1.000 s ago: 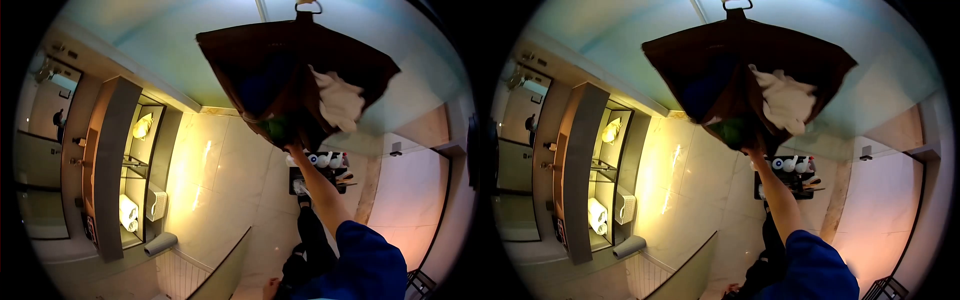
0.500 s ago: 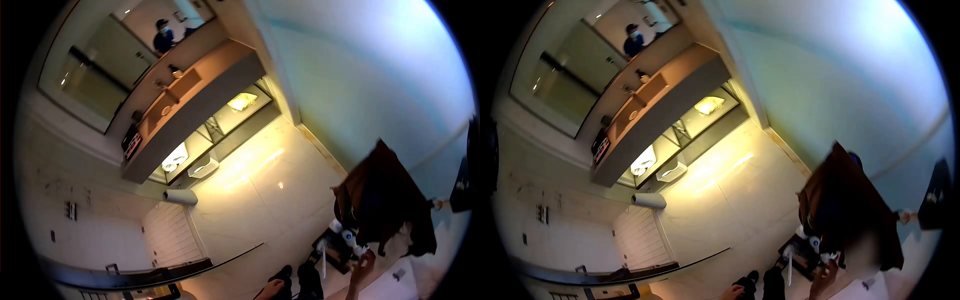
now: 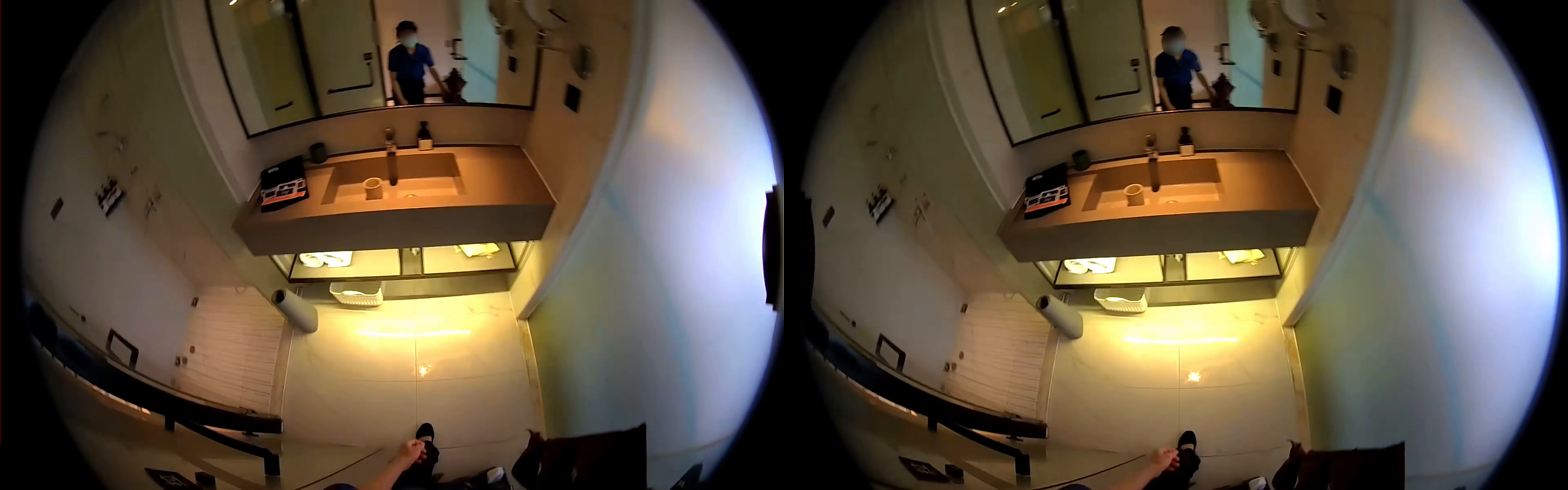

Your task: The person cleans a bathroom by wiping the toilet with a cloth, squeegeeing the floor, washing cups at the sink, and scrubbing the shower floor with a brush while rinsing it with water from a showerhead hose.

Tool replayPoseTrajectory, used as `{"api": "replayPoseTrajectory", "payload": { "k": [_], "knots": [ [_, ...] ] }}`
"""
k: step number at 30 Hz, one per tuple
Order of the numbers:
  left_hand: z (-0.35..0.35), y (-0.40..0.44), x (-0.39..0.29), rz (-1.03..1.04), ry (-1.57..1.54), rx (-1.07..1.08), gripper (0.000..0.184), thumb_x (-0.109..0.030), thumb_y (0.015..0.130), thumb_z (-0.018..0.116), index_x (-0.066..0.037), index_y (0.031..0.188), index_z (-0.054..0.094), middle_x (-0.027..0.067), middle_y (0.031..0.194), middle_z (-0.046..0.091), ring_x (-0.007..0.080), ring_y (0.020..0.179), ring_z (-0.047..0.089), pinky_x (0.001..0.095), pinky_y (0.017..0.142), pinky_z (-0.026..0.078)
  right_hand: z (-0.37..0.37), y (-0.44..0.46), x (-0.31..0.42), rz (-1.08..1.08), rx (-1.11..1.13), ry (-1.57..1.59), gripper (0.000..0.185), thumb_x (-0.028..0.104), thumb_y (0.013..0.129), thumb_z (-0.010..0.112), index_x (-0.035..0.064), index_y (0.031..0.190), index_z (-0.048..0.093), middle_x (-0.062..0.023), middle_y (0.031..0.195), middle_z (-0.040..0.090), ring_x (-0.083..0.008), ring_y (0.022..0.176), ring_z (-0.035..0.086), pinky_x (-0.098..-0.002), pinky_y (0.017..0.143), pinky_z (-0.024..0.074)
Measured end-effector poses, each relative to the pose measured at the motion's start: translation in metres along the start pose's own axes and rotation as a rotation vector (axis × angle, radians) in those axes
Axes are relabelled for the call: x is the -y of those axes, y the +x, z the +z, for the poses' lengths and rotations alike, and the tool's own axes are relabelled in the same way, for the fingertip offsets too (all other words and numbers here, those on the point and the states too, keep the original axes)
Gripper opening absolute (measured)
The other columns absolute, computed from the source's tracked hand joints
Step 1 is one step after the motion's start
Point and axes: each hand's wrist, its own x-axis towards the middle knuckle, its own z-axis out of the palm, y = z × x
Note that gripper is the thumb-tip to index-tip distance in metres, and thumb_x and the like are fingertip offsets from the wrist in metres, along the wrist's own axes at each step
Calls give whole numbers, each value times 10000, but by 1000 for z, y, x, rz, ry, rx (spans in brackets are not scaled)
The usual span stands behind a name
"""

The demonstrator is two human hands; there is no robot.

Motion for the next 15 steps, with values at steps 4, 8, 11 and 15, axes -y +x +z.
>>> {"api": "replayPoseTrajectory", "payload": {
  "k": [4,8,11,15],
  "knots": [
    [-30,17,-71,24,-10,-73,247,-252,864,546,-39,973,606,65,799,643,133,618,616,272,502,502,-29,17,105,-183,-3,225,313,264,803,560,-9,948,607,-178,818,610,-288,737,575,-396,650,454],
    [-66,38,-113,55,-17,-187,213,-219,821,549,-47,910,638,61,739,652,147,597,610,277,495,485,-43,39,196,-280,68,371,272,218,779,565,-11,920,605,-168,772,611,-266,688,579,-378,609,461],
    [-91,80,-120,187,217,-193,225,-267,760,572,-79,820,679,76,715,664,191,638,628,311,610,503,-39,63,255,-308,138,433,242,184,761,569,-12,899,604,-160,739,611,-250,652,583,-365,578,466],
    [-106,133,-150,202,390,-62,301,-346,741,579,-94,869,682,121,827,678,269,783,649,363,740,505,-27,108,321,-333,224,477,204,138,737,575,-14,872,603,-150,693,611,-228,603,588,-347,536,472]
  ]
}}
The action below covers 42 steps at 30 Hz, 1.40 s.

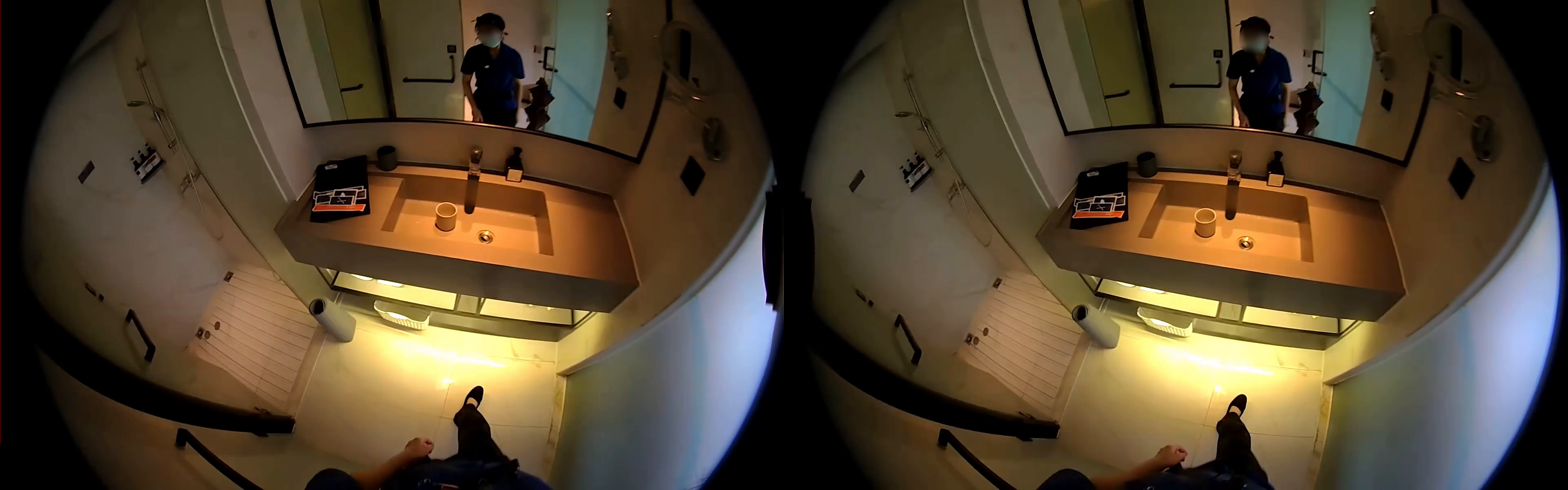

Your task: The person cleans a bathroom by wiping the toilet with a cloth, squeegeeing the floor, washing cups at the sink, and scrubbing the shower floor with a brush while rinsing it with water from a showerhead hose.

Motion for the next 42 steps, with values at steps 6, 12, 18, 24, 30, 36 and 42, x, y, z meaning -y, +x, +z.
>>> {"api": "replayPoseTrajectory", "payload": {
  "k": [6,12,18,24,30,36,42],
  "knots": [
    [-76,99,-135,198,20,-392,289,-350,824,560,-98,928,654,123,849,671,289,825,644,384,747,501,0,148,98,-195,94,82,155,69,702,583,-17,830,600,-135,626,612,-196,530,595,-320,474,482],
    [-214,167,-264,367,-696,-659,194,-158,885,508,-30,917,650,55,813,657,140,682,610,255,617,485,16,230,324,-383,418,186,200,73,776,614,39,970,581,-66,755,619,-164,670,639,-282,538,498],
    [-436,228,-325,350,-1271,-691,166,-179,853,553,-25,912,576,113,764,620,208,634,624,306,548,522,92,213,443,-371,547,233,170,79,824,546,27,981,584,-32,742,616,-127,650,615,-244,558,476],
    [-604,334,-311,173,-1537,-621,312,-252,880,565,35,983,502,173,786,599,265,654,634,376,578,556,176,218,473,-690,504,-215,209,129,765,603,54,959,627,-101,746,650,-199,697,632,-303,686,501],
    [-639,340,-310,-101,-1351,-662,277,-207,880,470,58,947,520,155,680,599,241,550,616,339,503,542,187,173,575,-641,484,-316,333,243,677,660,54,949,620,-141,803,651,-282,769,638,-321,704,487],
    [-645,335,-293,-25,-1478,-696,214,-204,863,478,3,820,511,138,615,580,217,465,583,293,393,477,202,187,600,-734,523,-388,311,221,708,612,89,986,653,-190,846,638,-331,830,621,-376,747,481],
    [-690,310,-285,-20,-1193,-909,243,-216,840,531,-11,717,492,106,591,565,215,439,581,284,349,461,204,228,585,-763,633,-500,298,226,742,569,111,1003,655,-207,970,626,-378,944,588,-410,803,474]
  ]
}}
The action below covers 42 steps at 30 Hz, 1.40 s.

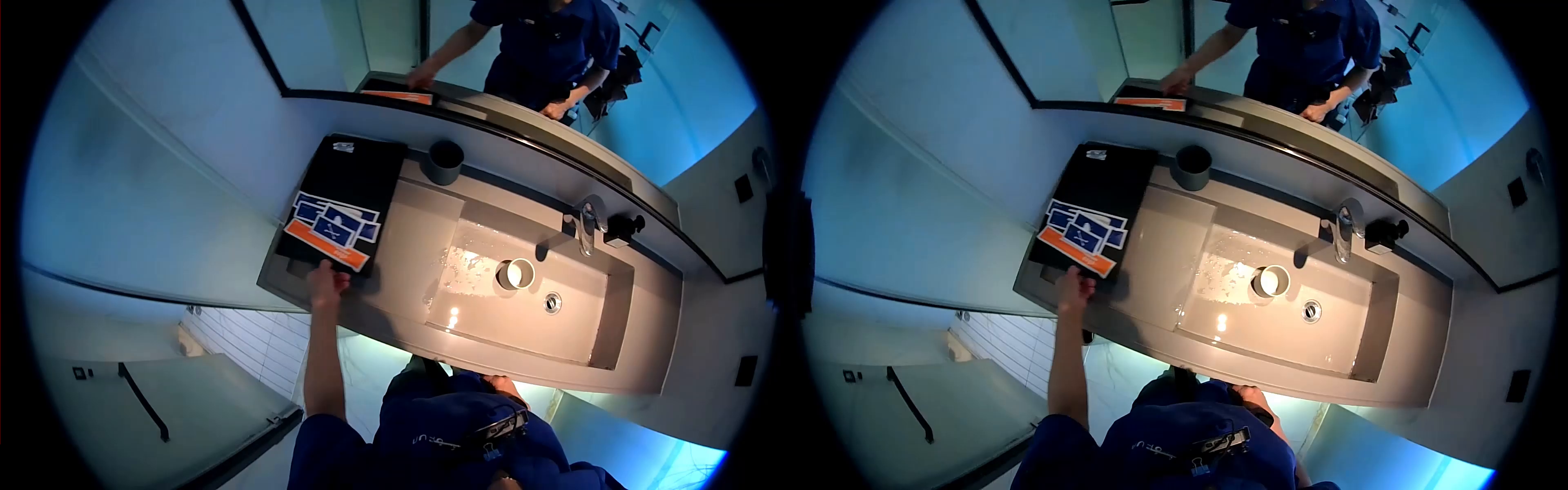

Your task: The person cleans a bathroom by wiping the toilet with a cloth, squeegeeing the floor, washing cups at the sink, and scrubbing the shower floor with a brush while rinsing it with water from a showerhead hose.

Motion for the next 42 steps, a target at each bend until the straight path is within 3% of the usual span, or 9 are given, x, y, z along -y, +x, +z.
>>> {"api": "replayPoseTrajectory", "payload": {
  "k": [11,15,17,20,27,33,36,40,42],
  "knots": [
    [3,-11,-5,448,481,-129,224,-222,898,504,-93,715,495,2,538,453,77,402,413,222,342,341,-145,-33,2,19,-315,782,163,160,861,586,16,925,631,-73,811,638,-168,796,608,-305,747,475],
    [44,48,94,296,96,420,87,-143,866,503,-90,800,527,12,681,510,126,601,500,257,547,425,-237,26,23,-18,-749,1301,247,218,902,561,-16,971,592,-94,833,620,-153,679,577,-273,645,470],
    [127,-53,103,600,818,596,62,-99,818,557,-55,862,555,22,788,550,130,739,521,277,665,451,-273,60,33,-133,-701,1385,302,236,892,571,-45,1000,567,-132,881,616,-182,727,598,-304,662,498],
    [201,-116,136,458,795,859,381,-137,698,725,-1,1010,553,95,966,580,161,885,545,297,753,458,-332,111,5,-392,-205,1716,292,196,872,568,-69,994,557,-210,1007,611,-263,918,628,-357,768,527],
    [265,-123,215,1159,906,774,848,-186,510,830,-44,1235,414,197,1108,545,361,1000,542,387,877,444,-304,96,-19,-156,-727,1468,258,49,876,491,-13,1125,516,-185,1011,630,-276,901,649,-345,695,569],
    [290,-122,227,665,725,907,743,-165,529,825,-45,1161,454,166,1037,601,290,949,600,376,834,477,-199,149,-81,-60,-436,2194,254,-26,845,474,-79,1089,520,-246,1099,564,-310,1033,578,-367,911,492],
    [302,-130,223,364,684,1018,636,-157,594,817,-42,1120,479,122,1002,616,212,890,605,329,802,490,-203,180,-73,18,-457,1754,186,159,863,580,16,979,608,-56,765,631,-117,656,581,-233,534,448],
    [318,-124,256,-222,441,1060,459,-173,734,731,-13,1097,501,108,1023,596,187,871,597,307,760,499,-211,185,-75,0,-842,669,188,165,840,642,-2,922,625,-17,727,595,-108,677,566,-259,605,459],
    [334,-134,270,-404,287,990,433,-227,779,687,-14,1110,507,112,1017,593,188,867,593,301,750,502,-199,163,-77,30,-786,948,222,193,876,605,-16,951,618,-54,838,631,-112,756,581,-262,654,472]
  ]
}}
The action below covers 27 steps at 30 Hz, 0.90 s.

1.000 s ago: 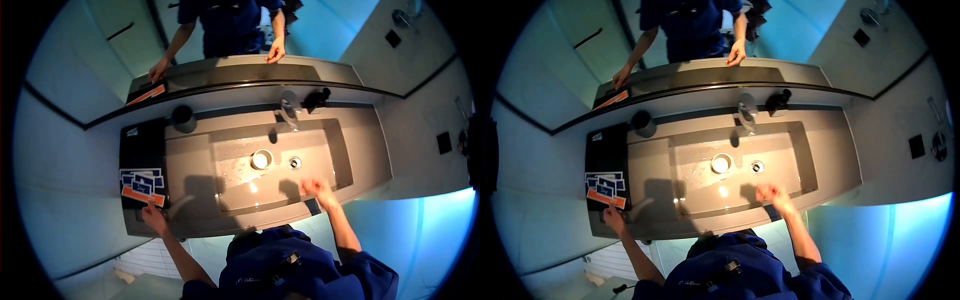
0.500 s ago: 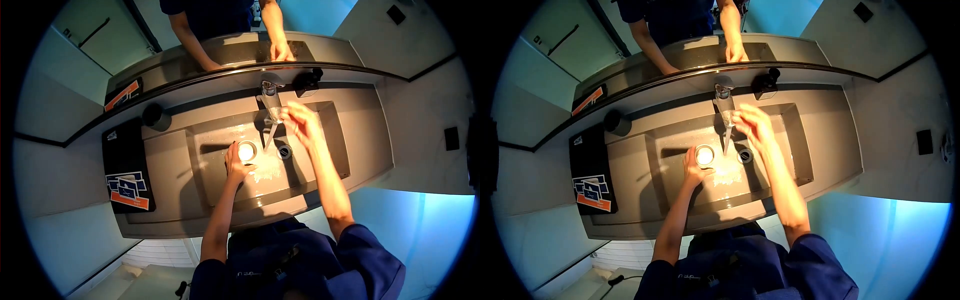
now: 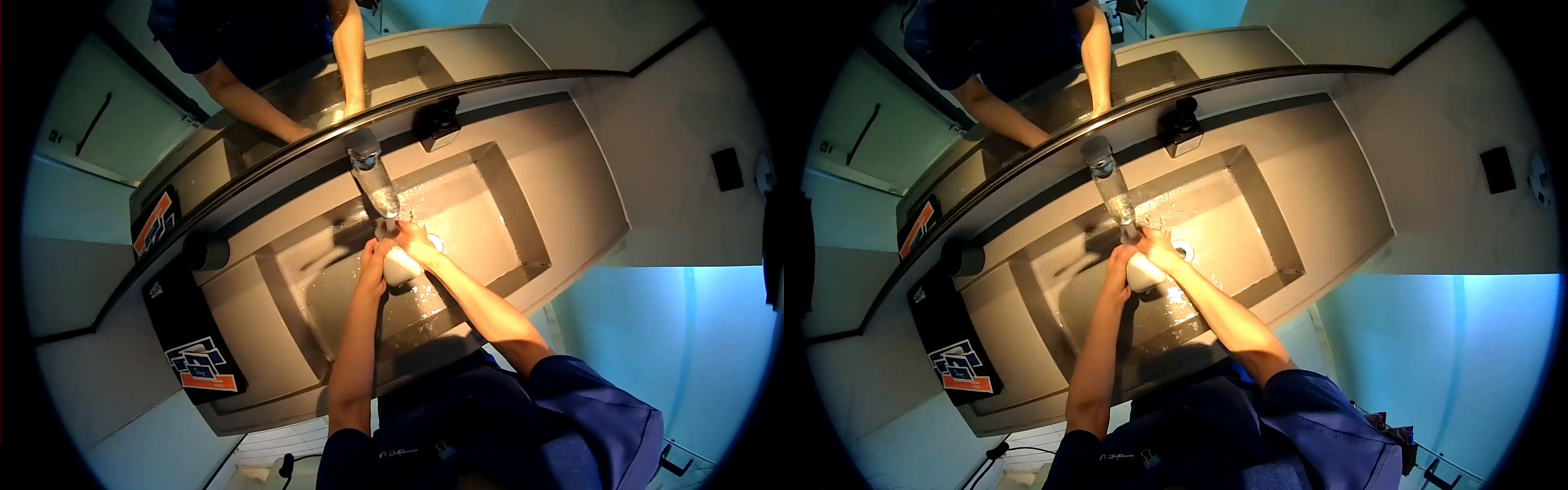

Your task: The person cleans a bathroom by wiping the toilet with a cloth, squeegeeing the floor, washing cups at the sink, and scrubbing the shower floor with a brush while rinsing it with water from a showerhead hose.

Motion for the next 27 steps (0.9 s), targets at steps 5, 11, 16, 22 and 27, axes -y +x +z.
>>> {"api": "replayPoseTrajectory", "payload": {
  "k": [5,11,16,22,27],
  "knots": [
    [33,-18,-13,-464,-152,54,451,-299,828,620,-78,1186,456,138,1107,559,274,930,603,467,680,533,-19,10,-34,454,-104,471,222,220,886,586,10,949,621,-47,885,641,-113,794,585,-244,661,465],
    [29,-28,-22,293,590,-79,713,-221,687,770,-29,1282,428,142,1142,566,276,996,587,355,822,497,-9,5,-67,373,-83,496,219,117,845,576,38,1050,585,-62,942,626,-172,840,603,-284,693,486],
    [20,-18,6,570,279,-204,587,-171,700,774,-47,1206,504,120,1093,578,197,949,571,334,783,496,2,6,-56,364,-71,992,250,163,887,543,30,1098,544,-97,994,617,-199,869,613,-330,729,519],
    [33,-25,-4,27,-252,-393,424,-348,778,695,-124,1089,513,110,1083,535,256,1016,516,489,807,440,-5,1,13,162,66,-37,525,221,772,714,26,1198,478,-80,1075,586,-148,865,585,-284,752,484],
    [26,-30,-5,913,945,-281,421,-247,730,715,-47,1059,543,119,1091,534,277,966,532,361,884,426,-32,15,-6,578,359,648,384,199,838,607,35,1170,507,-52,931,595,-175,811,587,-272,715,492]
  ]
}}
